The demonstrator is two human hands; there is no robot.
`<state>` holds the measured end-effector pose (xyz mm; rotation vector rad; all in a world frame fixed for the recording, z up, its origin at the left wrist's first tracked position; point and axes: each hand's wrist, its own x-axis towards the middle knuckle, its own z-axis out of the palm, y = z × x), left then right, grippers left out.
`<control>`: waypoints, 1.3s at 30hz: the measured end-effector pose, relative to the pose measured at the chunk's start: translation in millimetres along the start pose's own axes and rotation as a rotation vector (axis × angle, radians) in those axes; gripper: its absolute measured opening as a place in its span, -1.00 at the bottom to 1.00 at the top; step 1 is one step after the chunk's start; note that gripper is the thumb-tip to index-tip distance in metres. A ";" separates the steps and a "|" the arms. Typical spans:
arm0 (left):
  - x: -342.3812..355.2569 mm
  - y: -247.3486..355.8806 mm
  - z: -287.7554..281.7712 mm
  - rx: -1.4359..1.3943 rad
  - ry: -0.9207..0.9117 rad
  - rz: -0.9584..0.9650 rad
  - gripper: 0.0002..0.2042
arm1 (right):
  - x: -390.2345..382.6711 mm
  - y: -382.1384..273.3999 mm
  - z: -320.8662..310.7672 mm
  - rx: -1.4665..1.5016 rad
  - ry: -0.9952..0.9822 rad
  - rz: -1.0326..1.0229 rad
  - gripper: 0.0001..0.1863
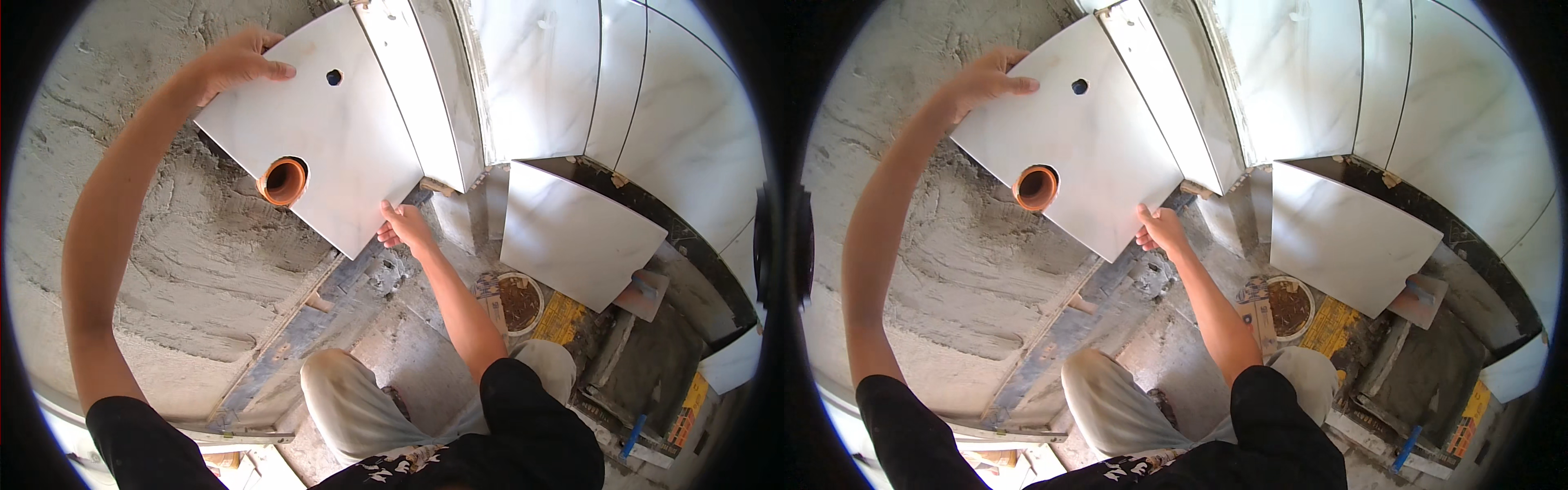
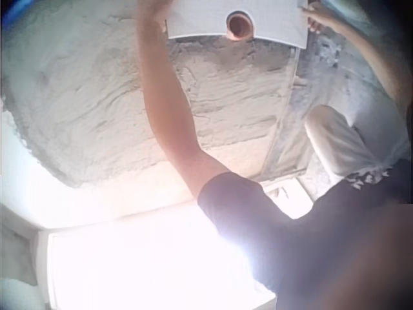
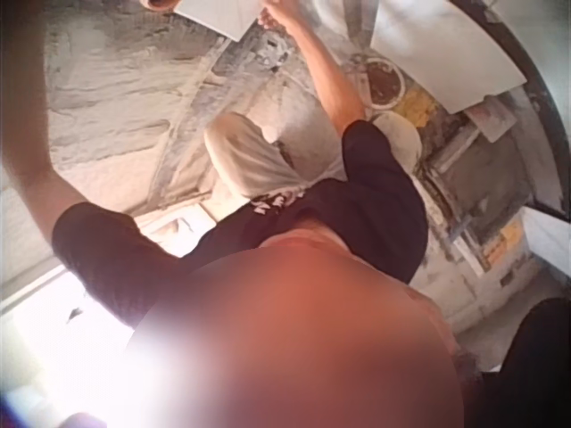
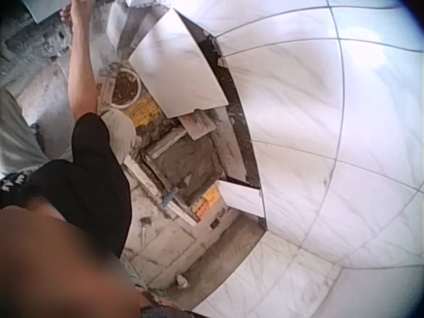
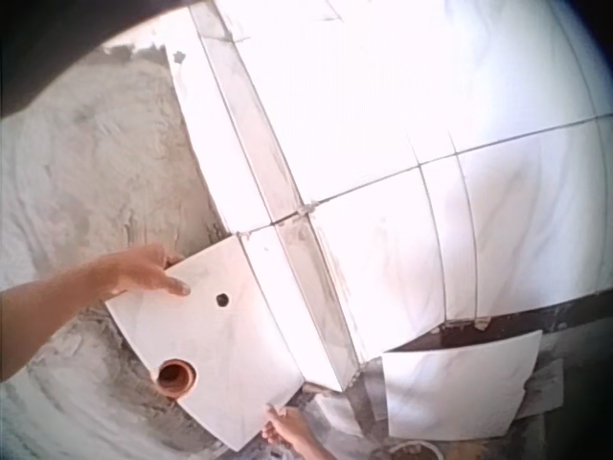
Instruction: The recorder fits a tile to a bathroom wall, marks it for a pipe, and then drills a hole in the tile outdoors.
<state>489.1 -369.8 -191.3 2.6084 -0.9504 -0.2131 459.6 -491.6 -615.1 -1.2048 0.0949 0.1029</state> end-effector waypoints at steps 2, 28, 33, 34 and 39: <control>0.0 -0.9 3.5 -0.003 0.049 -0.060 -0.60 | 1.5 5.9 2.8 0.036 0.026 -0.009 -0.41; 10.9 -8.0 11.7 0.372 0.430 0.009 -0.75 | 9.8 6.8 11.6 0.036 0.126 -0.008 -0.29; 6.2 -18.3 9.8 0.353 0.480 0.100 -0.80 | 9.6 11.0 22.2 0.030 0.207 -0.063 -0.31; 6.0 -16.4 9.9 0.352 0.474 0.100 -0.80 | 10.8 9.8 19.1 -0.027 0.201 -0.065 -0.32; 3.5 -14.6 11.4 0.548 0.510 0.071 -0.80 | 7.1 -0.4 15.4 -0.142 0.194 -0.065 -0.33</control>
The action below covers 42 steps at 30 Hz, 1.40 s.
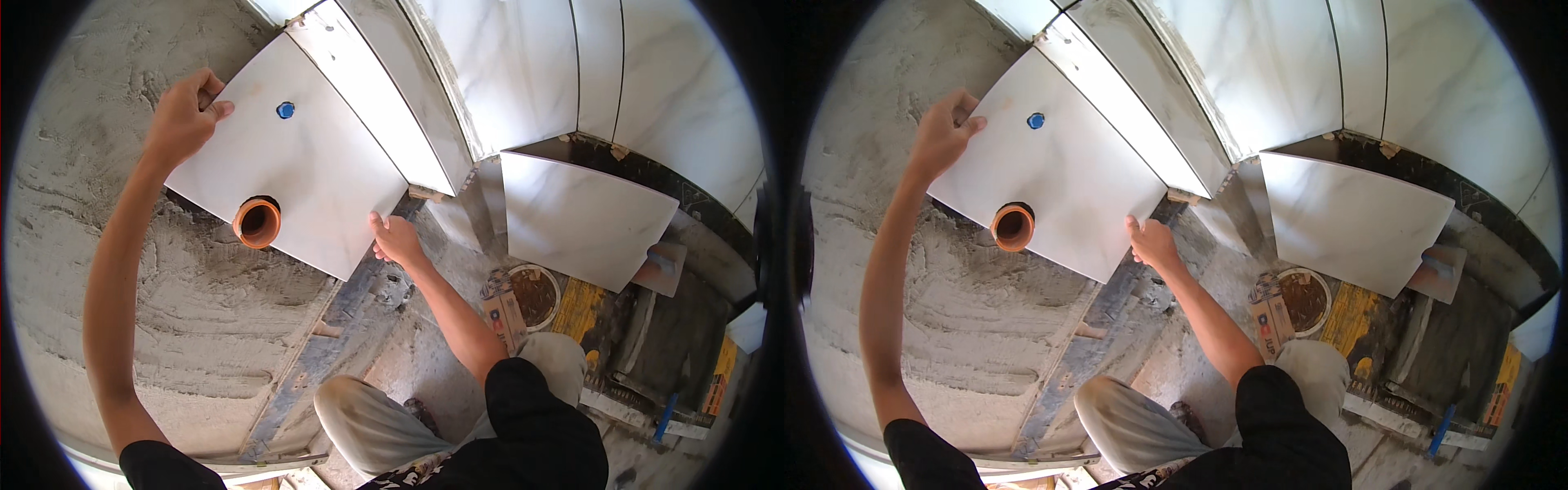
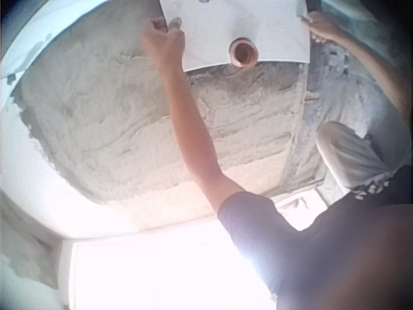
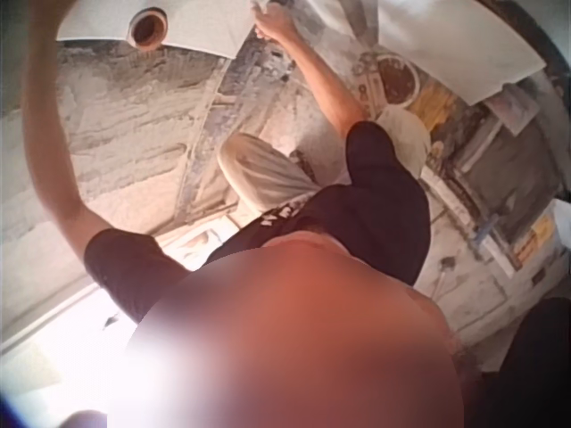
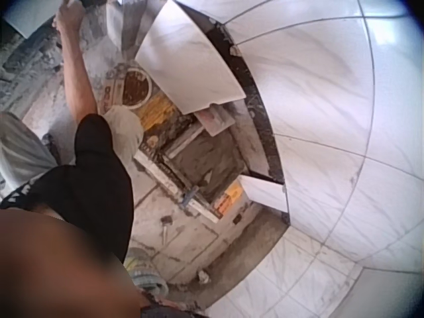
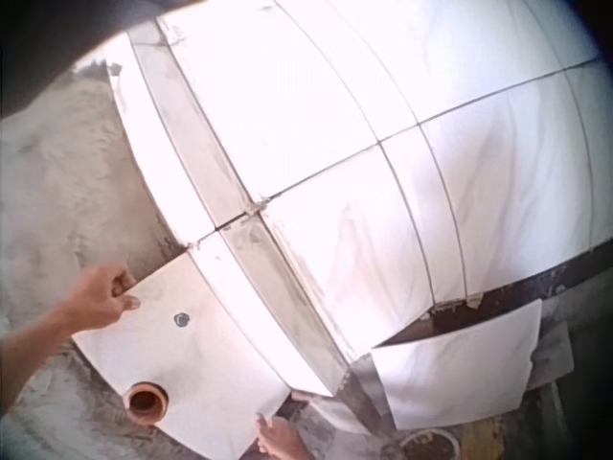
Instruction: The recorder fits a tile to a bathroom wall, marks it for a pipe, and then drills a hole in the tile outdoors.
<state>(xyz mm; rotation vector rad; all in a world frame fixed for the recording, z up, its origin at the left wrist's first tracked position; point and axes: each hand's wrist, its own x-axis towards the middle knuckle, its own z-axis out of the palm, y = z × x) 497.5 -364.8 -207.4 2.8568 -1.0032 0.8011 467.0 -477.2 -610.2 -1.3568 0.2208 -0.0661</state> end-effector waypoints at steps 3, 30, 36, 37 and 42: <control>2.0 2.1 1.7 -0.028 -0.014 -0.005 -0.80 | 1.8 -0.2 -2.5 -0.070 -0.019 -0.009 -0.31; -18.2 31.4 -0.3 -0.151 0.011 -0.059 -0.70 | -6.9 11.3 19.7 0.135 0.054 -0.108 -0.49; -15.6 3.1 5.0 -0.136 0.004 -0.026 -0.67 | 2.6 -11.7 11.7 0.137 0.173 -0.305 -0.56; -10.3 -22.4 6.7 -0.118 -0.012 0.026 -0.65 | 8.0 -1.3 15.5 0.063 0.219 -0.355 -0.55; 3.8 -35.0 14.2 -0.174 -0.068 0.023 -0.64 | 10.7 24.7 21.4 -0.020 0.424 -0.376 -0.26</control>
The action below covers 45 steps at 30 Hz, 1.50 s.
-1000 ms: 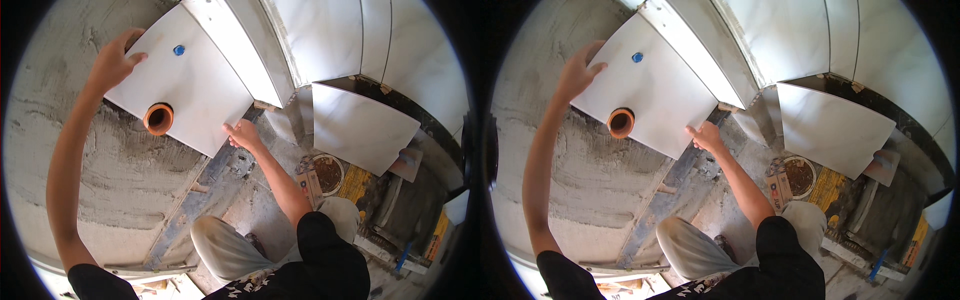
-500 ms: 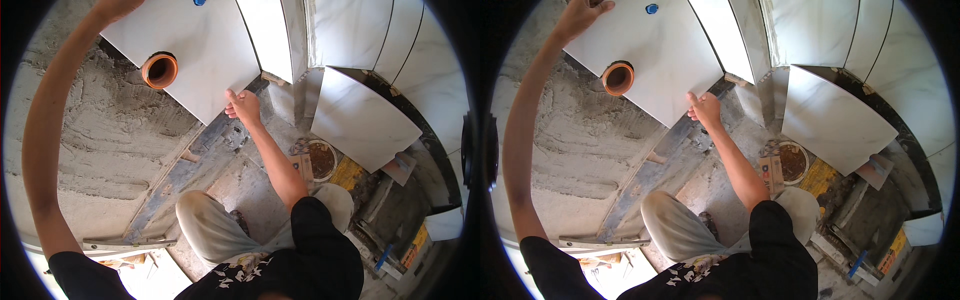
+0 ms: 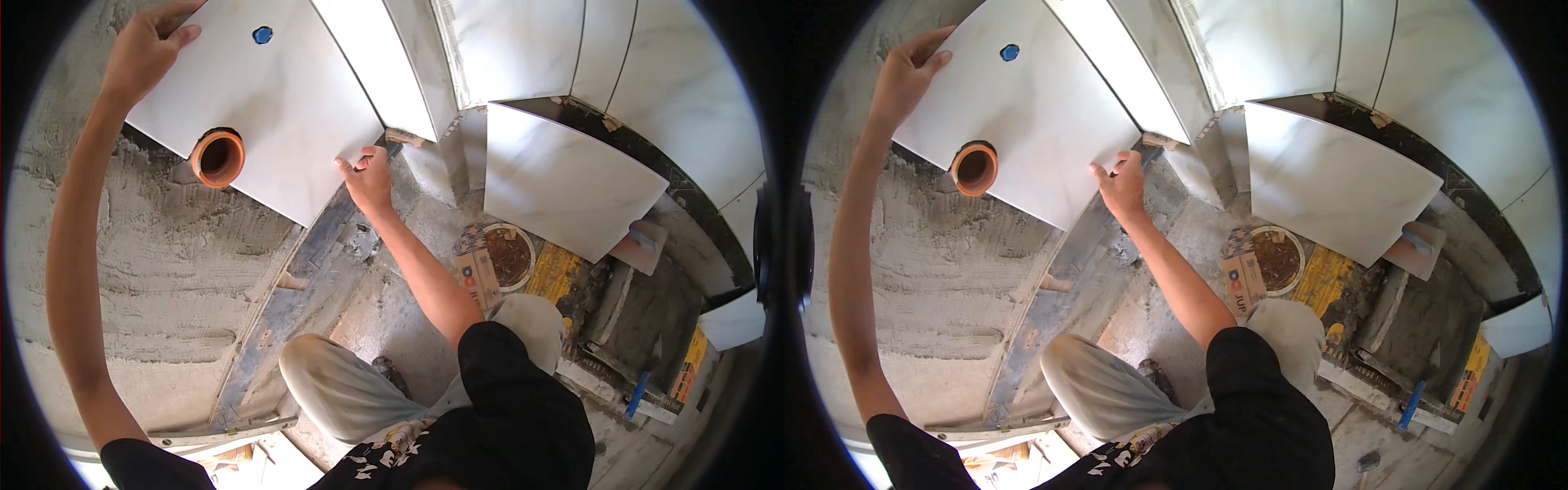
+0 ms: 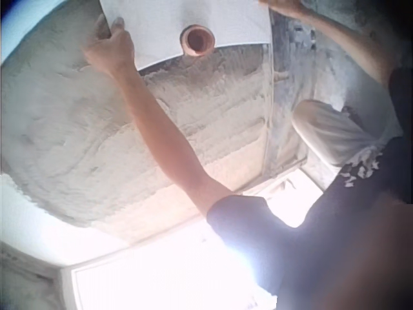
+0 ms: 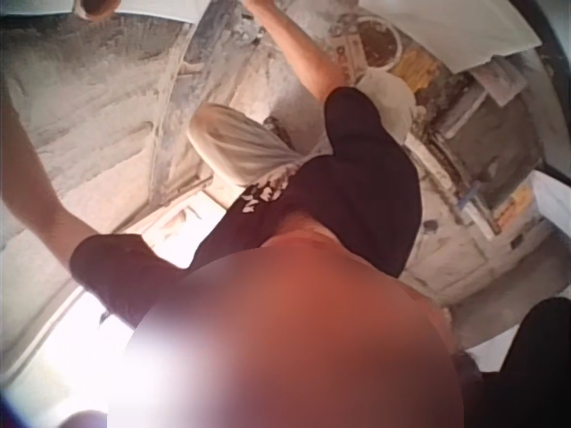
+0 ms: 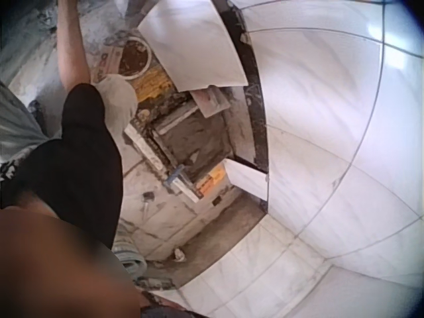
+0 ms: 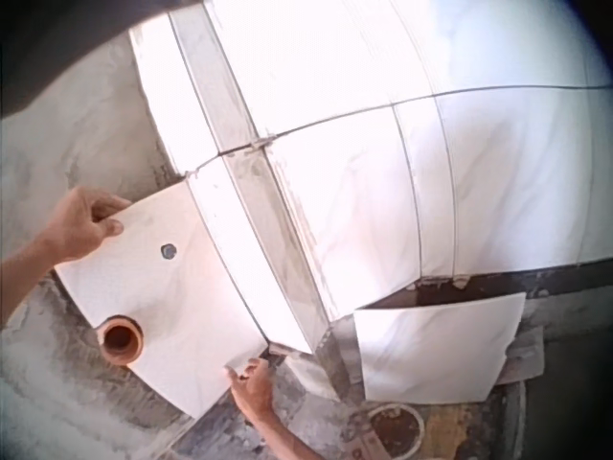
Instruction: The recorder fits a tile to a bathroom wall, marks it for a pipe, and then drills a hole in the tile outdoors.
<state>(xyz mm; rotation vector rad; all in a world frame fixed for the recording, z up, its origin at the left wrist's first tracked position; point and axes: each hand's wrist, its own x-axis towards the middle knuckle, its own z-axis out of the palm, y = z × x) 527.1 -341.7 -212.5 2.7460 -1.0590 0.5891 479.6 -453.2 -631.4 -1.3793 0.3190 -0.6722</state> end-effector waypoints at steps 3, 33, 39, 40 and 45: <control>-3.0 9.1 6.8 -0.042 0.119 0.045 -0.65 | 4.6 6.2 0.4 0.052 0.052 0.066 -0.16; -25.7 31.1 -7.2 0.011 -0.025 0.039 -0.64 | -92.5 -3.3 19.1 -0.274 -0.114 -0.387 0.15; -21.0 10.2 -13.5 0.252 0.017 0.239 -0.61 | -87.3 1.7 17.9 -0.125 -0.094 -0.369 0.14; -21.0 4.8 -13.4 0.154 0.018 0.163 -0.60 | -87.3 1.6 19.7 -0.140 -0.086 -0.358 0.15; -21.2 -13.8 -24.1 0.020 -0.013 -0.041 -0.56 | -86.7 4.2 19.5 -0.094 -0.046 -0.338 0.13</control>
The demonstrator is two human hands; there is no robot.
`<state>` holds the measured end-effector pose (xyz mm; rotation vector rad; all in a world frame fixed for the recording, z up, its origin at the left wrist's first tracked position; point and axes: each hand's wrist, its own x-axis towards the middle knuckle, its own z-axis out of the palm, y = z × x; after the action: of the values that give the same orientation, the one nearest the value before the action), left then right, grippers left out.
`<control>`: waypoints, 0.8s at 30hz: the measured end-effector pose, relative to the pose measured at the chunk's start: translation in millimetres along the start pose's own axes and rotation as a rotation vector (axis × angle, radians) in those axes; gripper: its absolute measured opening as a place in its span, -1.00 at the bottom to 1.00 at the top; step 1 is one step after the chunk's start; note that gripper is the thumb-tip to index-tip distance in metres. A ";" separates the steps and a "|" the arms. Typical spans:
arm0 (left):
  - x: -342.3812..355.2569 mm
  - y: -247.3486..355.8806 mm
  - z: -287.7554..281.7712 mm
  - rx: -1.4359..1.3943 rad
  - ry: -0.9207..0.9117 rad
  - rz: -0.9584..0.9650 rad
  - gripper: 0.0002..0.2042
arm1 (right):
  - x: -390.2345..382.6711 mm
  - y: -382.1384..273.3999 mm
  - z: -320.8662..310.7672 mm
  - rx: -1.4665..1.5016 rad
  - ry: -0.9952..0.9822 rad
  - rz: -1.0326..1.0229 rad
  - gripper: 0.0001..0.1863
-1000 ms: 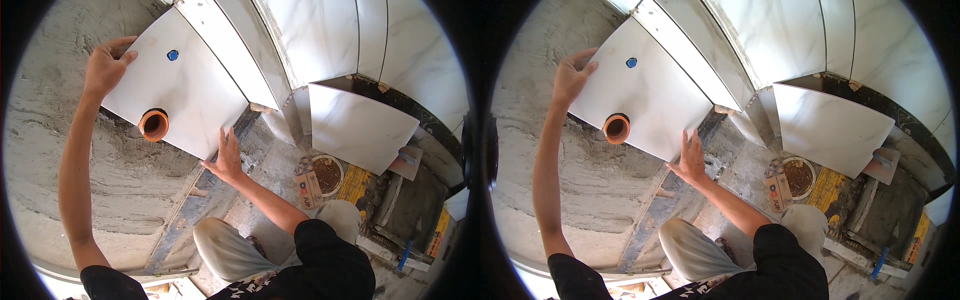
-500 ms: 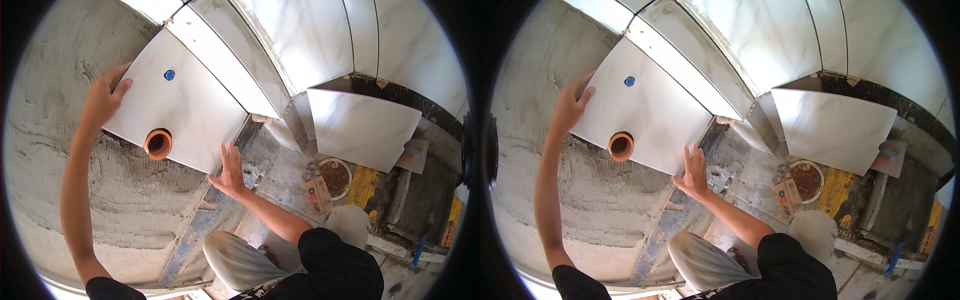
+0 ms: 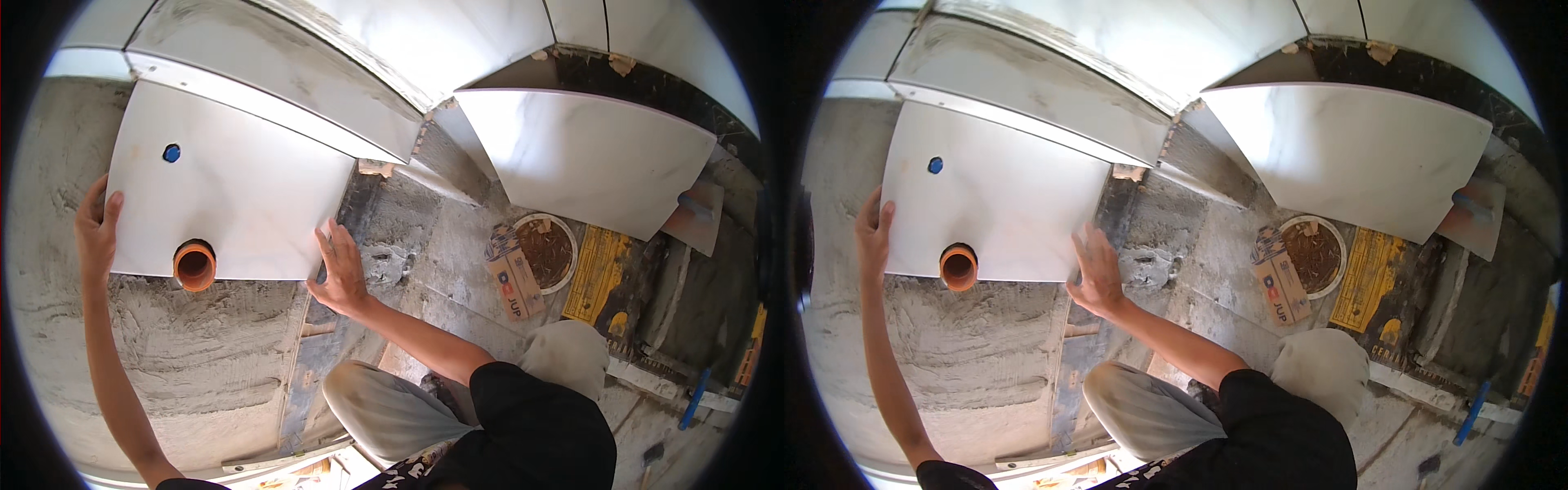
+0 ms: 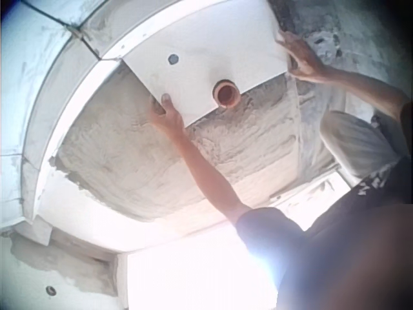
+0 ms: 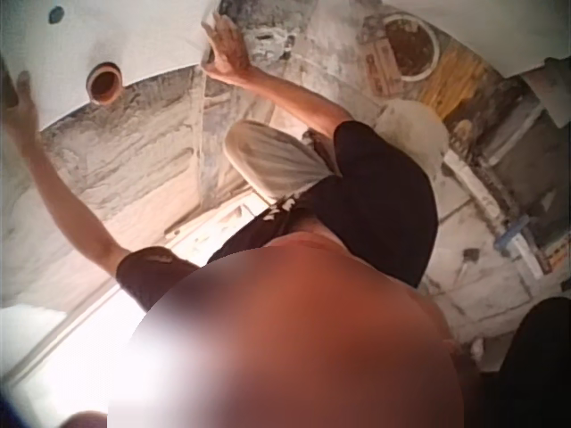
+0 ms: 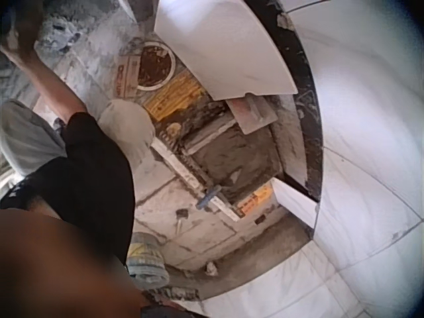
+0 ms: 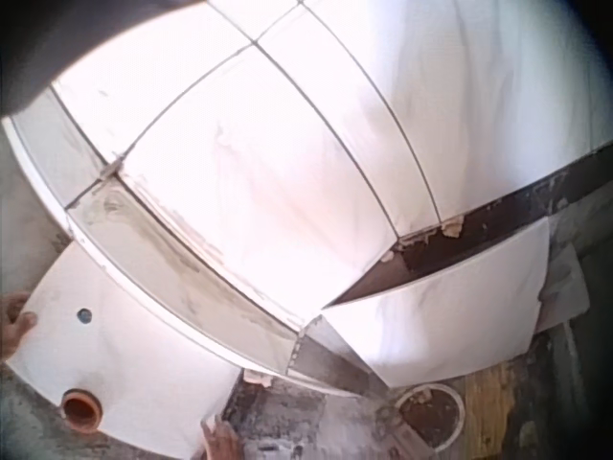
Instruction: The recorder fits a tile to a bathroom wall, marks it for a pipe, and then drills a hole in the tile outdoors.
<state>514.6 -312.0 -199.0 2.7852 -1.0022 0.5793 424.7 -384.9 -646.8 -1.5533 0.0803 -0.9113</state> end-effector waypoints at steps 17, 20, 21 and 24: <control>5.2 61.1 16.0 0.410 -0.074 0.026 -0.53 | 3.3 6.6 -8.6 0.001 -0.048 0.039 0.07; 3.5 55.7 6.3 0.384 -0.098 -0.036 -0.39 | 3.8 -1.0 -8.7 0.024 -0.054 0.018 0.07; 4.3 55.4 7.2 0.404 -0.089 -0.037 -0.36 | 4.3 -1.3 -9.5 0.032 -0.046 0.011 0.07; 3.3 50.7 7.8 0.401 -0.061 -0.009 -0.35 | 6.4 1.0 -9.2 0.026 -0.056 -0.008 0.05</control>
<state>487.2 -355.0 -205.4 3.1684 -0.9769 0.7754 424.2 -396.1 -645.3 -1.5553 0.0224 -0.8709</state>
